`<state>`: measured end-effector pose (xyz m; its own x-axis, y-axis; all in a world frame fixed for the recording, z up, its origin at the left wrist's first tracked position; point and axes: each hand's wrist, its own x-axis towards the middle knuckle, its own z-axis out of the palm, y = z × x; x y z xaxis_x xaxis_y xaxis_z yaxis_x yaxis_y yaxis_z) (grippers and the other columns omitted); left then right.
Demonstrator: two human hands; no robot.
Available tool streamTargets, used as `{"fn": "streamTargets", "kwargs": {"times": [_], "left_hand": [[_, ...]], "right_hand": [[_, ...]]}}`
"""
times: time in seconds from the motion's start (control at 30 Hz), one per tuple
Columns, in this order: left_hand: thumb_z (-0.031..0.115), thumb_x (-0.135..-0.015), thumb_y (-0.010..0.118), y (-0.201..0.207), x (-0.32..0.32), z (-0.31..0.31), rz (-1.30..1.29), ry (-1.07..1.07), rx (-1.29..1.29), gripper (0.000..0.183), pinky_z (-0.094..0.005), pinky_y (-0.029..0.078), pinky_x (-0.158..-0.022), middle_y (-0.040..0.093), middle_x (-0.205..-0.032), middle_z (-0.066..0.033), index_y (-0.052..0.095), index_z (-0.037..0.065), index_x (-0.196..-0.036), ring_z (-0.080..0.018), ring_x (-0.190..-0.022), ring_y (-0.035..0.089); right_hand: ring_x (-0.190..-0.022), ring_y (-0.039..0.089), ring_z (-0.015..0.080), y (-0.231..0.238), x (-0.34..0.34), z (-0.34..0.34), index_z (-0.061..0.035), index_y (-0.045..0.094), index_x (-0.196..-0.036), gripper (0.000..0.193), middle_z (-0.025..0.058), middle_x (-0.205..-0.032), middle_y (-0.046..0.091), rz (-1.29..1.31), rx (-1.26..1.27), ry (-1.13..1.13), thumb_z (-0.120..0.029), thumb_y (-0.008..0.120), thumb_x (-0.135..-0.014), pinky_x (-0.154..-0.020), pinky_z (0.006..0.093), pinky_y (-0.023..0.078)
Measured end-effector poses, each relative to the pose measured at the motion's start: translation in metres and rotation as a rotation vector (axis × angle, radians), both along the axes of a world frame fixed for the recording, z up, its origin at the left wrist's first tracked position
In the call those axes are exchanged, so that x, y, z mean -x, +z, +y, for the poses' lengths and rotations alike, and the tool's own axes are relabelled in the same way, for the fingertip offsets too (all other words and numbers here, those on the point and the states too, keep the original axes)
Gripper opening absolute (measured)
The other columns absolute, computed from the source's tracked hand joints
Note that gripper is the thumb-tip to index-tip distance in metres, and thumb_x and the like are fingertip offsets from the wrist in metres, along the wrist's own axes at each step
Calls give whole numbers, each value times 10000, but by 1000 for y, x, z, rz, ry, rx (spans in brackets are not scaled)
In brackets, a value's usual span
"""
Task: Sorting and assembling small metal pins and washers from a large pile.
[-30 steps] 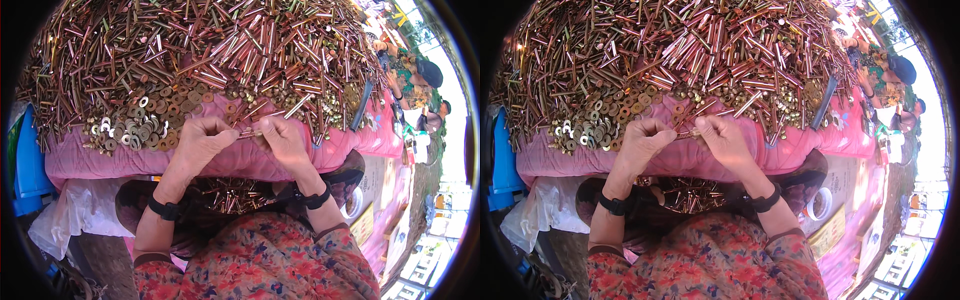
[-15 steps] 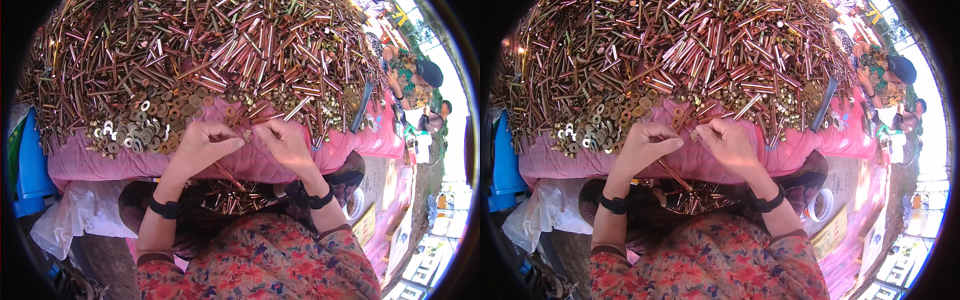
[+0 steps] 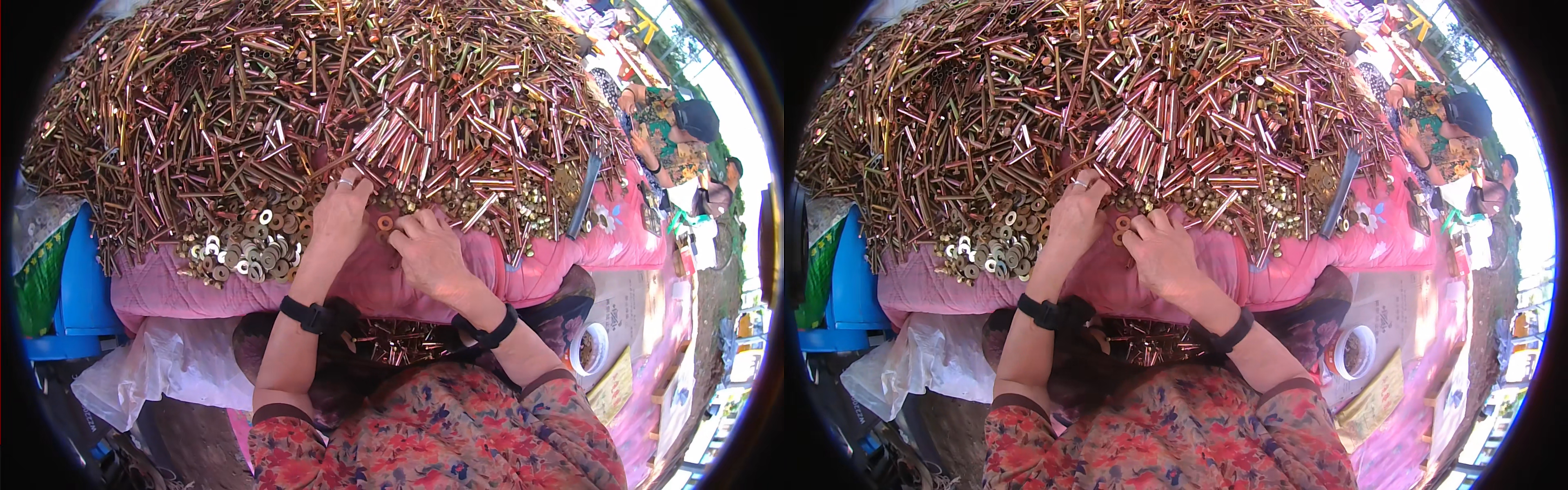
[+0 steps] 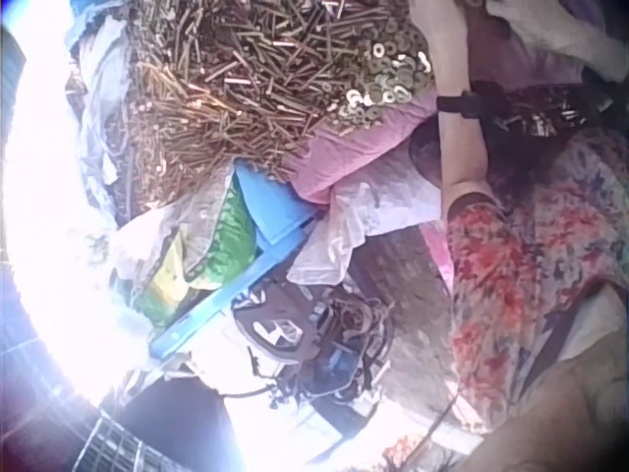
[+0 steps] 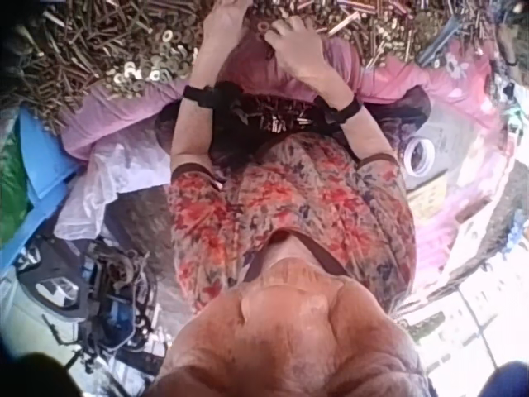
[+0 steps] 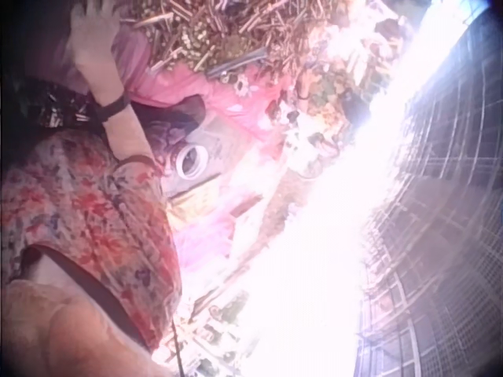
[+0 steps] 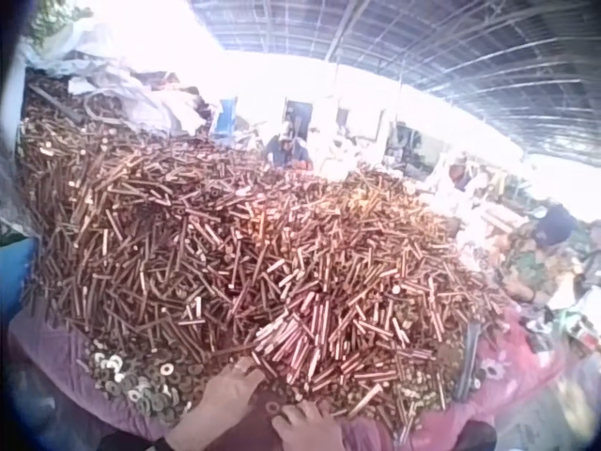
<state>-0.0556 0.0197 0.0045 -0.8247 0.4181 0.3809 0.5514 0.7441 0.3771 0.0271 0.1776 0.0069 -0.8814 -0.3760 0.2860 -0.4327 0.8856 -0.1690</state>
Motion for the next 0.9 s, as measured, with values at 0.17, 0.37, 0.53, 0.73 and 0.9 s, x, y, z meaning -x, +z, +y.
{"fn": "streamTargets", "kwargs": {"times": [0.17,0.37,0.53,0.73,0.9], "left_hand": [[-4,-646,630,2,-15,-17,-137,-188,-11,355,-410,488,-734,564,-1009,-135,576,48,-993,-335,-882,585],[37,-682,648,22,8,-27,-28,26,-257,346,-379,508,-638,607,-951,-158,604,30,-1026,-342,-733,605],[70,-694,661,1,41,-25,247,253,90,209,-383,459,-740,605,-852,-140,615,27,-894,-312,-836,548],[50,-710,633,10,27,-31,192,243,166,141,-379,449,-727,621,-794,-110,618,33,-849,-298,-781,553],[83,-833,585,30,-10,-39,-106,201,-483,188,-294,454,-554,642,-793,-73,605,38,-1015,-191,-606,550]], "right_hand": [[-975,483,228,0,-4,9,-85,615,-850,197,17,-980,563,28,102,-20,-91,591,-655,-781,352,446],[-968,489,230,-4,-6,6,-75,619,-842,195,16,-973,565,94,156,-50,-81,589,-650,-778,366,457],[-967,489,227,-7,-7,4,-81,630,-870,221,15,-972,564,90,169,-25,-79,592,-652,-767,367,457],[-955,490,232,-2,-3,11,-96,647,-879,218,9,-967,568,62,127,19,-71,577,-673,-821,352,423],[-947,496,234,5,11,-1,-94,653,-850,190,17,-938,576,5,145,-19,-62,575,-680,-824,349,414]]}}
